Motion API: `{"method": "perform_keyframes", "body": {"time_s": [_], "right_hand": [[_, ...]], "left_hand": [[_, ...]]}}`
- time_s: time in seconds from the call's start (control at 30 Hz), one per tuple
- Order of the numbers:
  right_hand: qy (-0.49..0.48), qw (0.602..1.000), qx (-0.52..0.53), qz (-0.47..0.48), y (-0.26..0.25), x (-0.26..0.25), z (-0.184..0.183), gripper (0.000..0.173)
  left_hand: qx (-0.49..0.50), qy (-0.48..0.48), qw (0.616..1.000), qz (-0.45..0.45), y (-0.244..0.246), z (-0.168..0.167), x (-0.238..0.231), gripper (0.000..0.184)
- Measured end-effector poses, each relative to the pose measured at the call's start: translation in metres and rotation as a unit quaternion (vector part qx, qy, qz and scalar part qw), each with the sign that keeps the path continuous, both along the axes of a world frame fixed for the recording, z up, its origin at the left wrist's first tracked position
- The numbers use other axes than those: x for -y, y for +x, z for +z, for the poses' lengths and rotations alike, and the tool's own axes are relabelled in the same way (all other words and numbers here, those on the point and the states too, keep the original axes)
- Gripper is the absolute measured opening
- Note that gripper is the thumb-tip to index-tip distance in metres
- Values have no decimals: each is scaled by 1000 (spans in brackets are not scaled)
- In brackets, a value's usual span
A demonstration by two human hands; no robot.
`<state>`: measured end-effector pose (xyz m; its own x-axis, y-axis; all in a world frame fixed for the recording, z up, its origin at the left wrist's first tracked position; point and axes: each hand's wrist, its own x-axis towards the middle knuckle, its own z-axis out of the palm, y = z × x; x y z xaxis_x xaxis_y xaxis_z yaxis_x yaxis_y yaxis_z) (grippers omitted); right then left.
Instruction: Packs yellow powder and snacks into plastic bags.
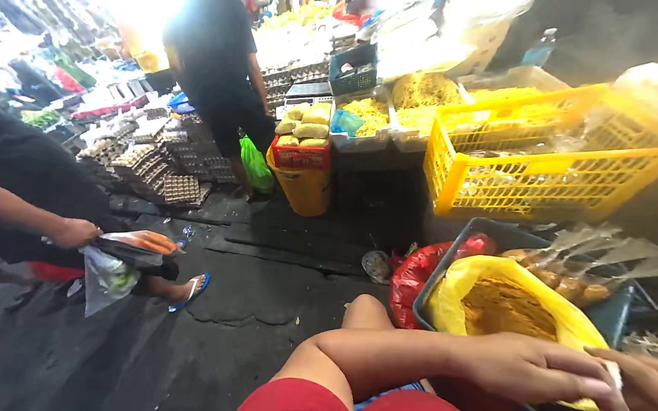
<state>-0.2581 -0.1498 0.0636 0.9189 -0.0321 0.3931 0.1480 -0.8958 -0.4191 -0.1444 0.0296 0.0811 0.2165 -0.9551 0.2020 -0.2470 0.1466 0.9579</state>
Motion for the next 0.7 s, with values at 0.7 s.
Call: {"method": "perform_keyframes", "body": {"time_s": [0.7], "right_hand": [[512, 852, 95, -58, 20, -37, -37, 22]], "left_hand": [[307, -101, 911, 258, 0, -43, 22, 28]]}}
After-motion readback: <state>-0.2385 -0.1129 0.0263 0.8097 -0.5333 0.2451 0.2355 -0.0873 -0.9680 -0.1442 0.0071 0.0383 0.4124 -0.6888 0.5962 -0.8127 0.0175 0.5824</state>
